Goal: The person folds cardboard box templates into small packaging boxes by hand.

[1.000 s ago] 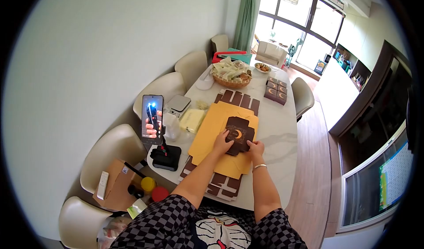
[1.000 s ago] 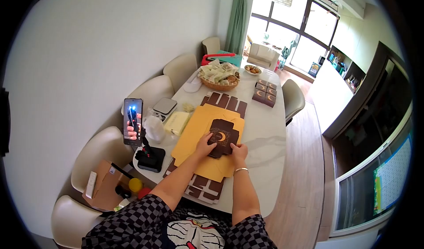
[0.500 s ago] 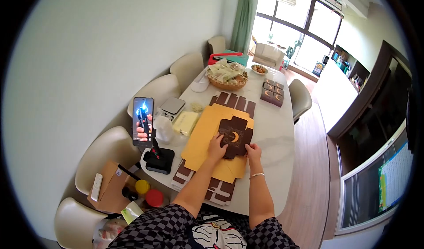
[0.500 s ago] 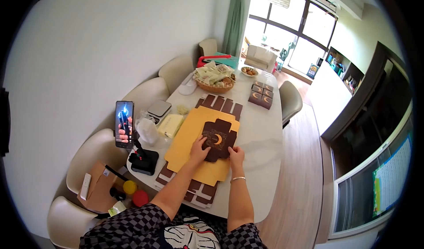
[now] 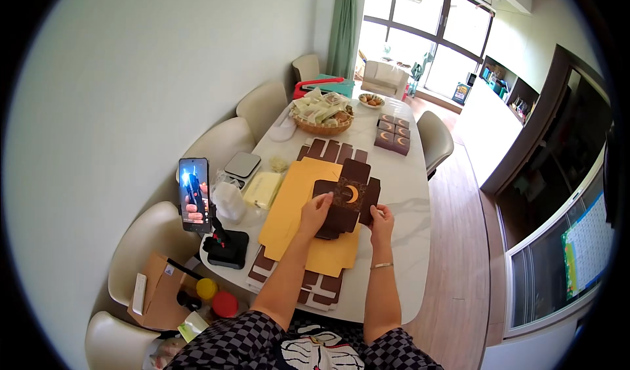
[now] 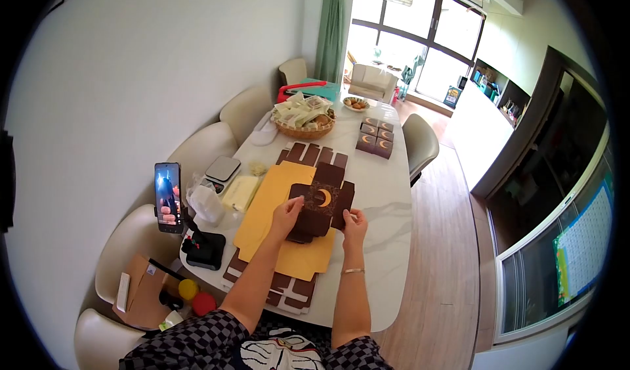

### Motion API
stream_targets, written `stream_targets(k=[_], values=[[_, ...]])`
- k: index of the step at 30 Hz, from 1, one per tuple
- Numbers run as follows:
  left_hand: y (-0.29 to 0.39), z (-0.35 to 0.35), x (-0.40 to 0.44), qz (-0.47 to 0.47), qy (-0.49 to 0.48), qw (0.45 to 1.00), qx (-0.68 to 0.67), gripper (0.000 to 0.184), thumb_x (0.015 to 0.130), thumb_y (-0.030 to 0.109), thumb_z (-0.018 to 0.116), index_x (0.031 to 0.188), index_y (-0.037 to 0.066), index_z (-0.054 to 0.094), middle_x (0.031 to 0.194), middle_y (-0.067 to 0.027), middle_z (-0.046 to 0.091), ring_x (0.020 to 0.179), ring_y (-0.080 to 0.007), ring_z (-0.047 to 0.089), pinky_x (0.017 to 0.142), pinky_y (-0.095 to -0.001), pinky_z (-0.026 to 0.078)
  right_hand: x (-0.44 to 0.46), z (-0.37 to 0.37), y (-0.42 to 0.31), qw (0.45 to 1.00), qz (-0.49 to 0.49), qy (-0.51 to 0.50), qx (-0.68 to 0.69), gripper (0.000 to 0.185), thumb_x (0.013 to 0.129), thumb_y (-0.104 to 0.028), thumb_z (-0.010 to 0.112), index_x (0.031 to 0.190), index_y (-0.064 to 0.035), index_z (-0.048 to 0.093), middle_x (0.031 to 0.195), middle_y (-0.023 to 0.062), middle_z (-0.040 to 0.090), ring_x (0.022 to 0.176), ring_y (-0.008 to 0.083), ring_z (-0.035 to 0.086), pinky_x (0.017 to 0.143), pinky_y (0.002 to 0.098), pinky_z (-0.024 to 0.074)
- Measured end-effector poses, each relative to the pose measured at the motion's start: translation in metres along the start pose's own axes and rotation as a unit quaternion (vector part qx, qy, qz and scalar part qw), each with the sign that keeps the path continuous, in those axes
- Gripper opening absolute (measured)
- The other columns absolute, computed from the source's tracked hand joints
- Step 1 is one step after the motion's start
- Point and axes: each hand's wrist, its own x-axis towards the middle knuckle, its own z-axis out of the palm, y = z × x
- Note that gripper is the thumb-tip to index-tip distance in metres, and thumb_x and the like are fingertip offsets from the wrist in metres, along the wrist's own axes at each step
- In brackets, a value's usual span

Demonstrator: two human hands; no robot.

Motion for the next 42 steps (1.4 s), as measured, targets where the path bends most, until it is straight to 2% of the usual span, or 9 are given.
stream_targets(k=[4, 11, 16, 21, 25, 29, 32, 35, 42], values=[[0.029, 0.003, -0.006, -0.135, -0.103, 0.933, -0.319, 0.022, 0.091, 0.017, 0.067, 0.099, -0.004, 0.066, 0.089, -0.0059, 0.068, 0.079, -0.013, 0.066, 0.067, -0.0269, 0.055, -0.018, 0.001, -0.01, 0.999, 0.008, -0.038, 0.01, 0.014, 0.091, -0.013, 0.064, 0.098, -0.0026, 0.056, 0.084, 0.0073, 0.067, 0.07, 0.0142, 0.066, 0.063, 0.0303, 0.0576], [0.003, 0.029, -0.034, -0.143, -0.044, 0.931, -0.332, 0.021, 0.085, 0.013, 0.073, 0.096, -0.003, 0.065, 0.085, -0.0051, 0.067, 0.072, -0.0101, 0.063, 0.062, -0.0231, 0.053, -0.051, -0.011, -0.021, 0.995, 0.032, -0.048, 0.08, 0.016, 0.091, -0.011, 0.063, 0.102, 0.0013, 0.063, 0.088, 0.009, 0.068, 0.074, 0.0162, 0.068, 0.063, 0.0317, 0.06], [0.014, 0.043, -0.036, 0.036, 0.057, 0.996, -0.057, 0.056, 0.079, 0.019, 0.08, 0.124, -0.002, 0.055, 0.105, -0.008, 0.062, 0.091, -0.0141, 0.062, 0.077, -0.0273, 0.052, -0.06, -0.001, -0.032, 0.997, -0.046, 0.033, 0.054, 0.017, 0.091, -0.01, 0.064, 0.103, 0.0021, 0.064, 0.088, 0.0084, 0.069, 0.072, 0.0136, 0.067, 0.063, 0.0283, 0.0573], [0.067, 0.038, -0.028, -0.1, -0.163, 0.931, -0.31, 0.095, 0.081, 0.021, 0.077, 0.153, 0.008, 0.015, 0.135, -0.0122, 0.044, 0.121, -0.0204, 0.047, 0.097, -0.0324, 0.044, -0.065, 0.019, -0.029, 0.969, -0.189, -0.004, -0.159, 0.021, 0.091, -0.008, 0.064, 0.108, 0.0031, 0.066, 0.089, 0.0059, 0.07, 0.072, 0.0101, 0.064, 0.066, 0.0247, 0.0528], [0.078, 0.041, -0.025, -0.137, -0.134, 0.929, -0.317, 0.098, 0.081, 0.022, 0.075, 0.154, 0.012, 0.01, 0.116, -0.0078, 0.049, 0.101, -0.0169, 0.051, 0.087, -0.0316, 0.046, -0.077, 0.03, -0.039, 0.925, -0.232, -0.049, -0.298, 0.023, 0.089, -0.005, 0.064, 0.112, 0.0023, 0.066, 0.094, 0.0058, 0.07, 0.08, 0.0117, 0.066, 0.073, 0.0254, 0.0527], [0.044, 0.053, -0.01, -0.211, -0.122, 0.882, -0.403, 0.085, 0.08, 0.033, 0.075, 0.146, 0.013, 0.026, 0.103, -0.0056, 0.05, 0.091, -0.013, 0.053, 0.07, -0.0275, 0.048, -0.076, 0.023, -0.051, 0.893, -0.289, -0.115, -0.324, 0.031, 0.086, -0.001, 0.064, 0.117, -0.0011, 0.066, 0.101, 0.0116, 0.071, 0.091, 0.013, 0.066, 0.079, 0.0269, 0.0513], [0.066, 0.04, -0.019, -0.245, -0.124, 0.87, -0.41, 0.064, 0.081, 0.041, 0.073, 0.13, 0.013, 0.044, 0.098, -0.0049, 0.053, 0.083, -0.0127, 0.056, 0.06, -0.0261, 0.047, -0.076, 0.013, -0.053, 0.98, -0.105, -0.153, -0.075, 0.033, 0.082, -0.004, 0.068, 0.115, 0.0004, 0.066, 0.111, 0.0143, 0.068, 0.102, 0.0176, 0.065, 0.088, 0.0292, 0.0488], [0.062, 0.035, -0.02, -0.271, -0.203, 0.852, -0.398, 0.05, 0.081, 0.046, 0.073, 0.114, 0.013, 0.054, 0.091, -0.0039, 0.056, 0.078, -0.0115, 0.056, 0.06, -0.0272, 0.048, -0.07, 0.01, -0.044, 0.926, -0.2, -0.135, -0.291, 0.034, 0.08, -0.006, 0.071, 0.113, 0.0011, 0.067, 0.111, 0.0149, 0.068, 0.102, 0.0195, 0.065, 0.089, 0.0306, 0.0489], [0.06, 0.036, -0.034, -0.261, -0.151, 0.843, -0.446, 0.033, 0.085, 0.037, 0.072, 0.103, 0.014, 0.056, 0.086, 0.0007, 0.058, 0.074, -0.0086, 0.055, 0.061, -0.0261, 0.047, -0.072, 0.01, -0.038, 0.931, -0.193, -0.136, -0.28, 0.034, 0.078, -0.004, 0.071, 0.112, 0.0018, 0.067, 0.104, 0.013, 0.07, 0.097, 0.0212, 0.067, 0.087, 0.0322, 0.0505]])
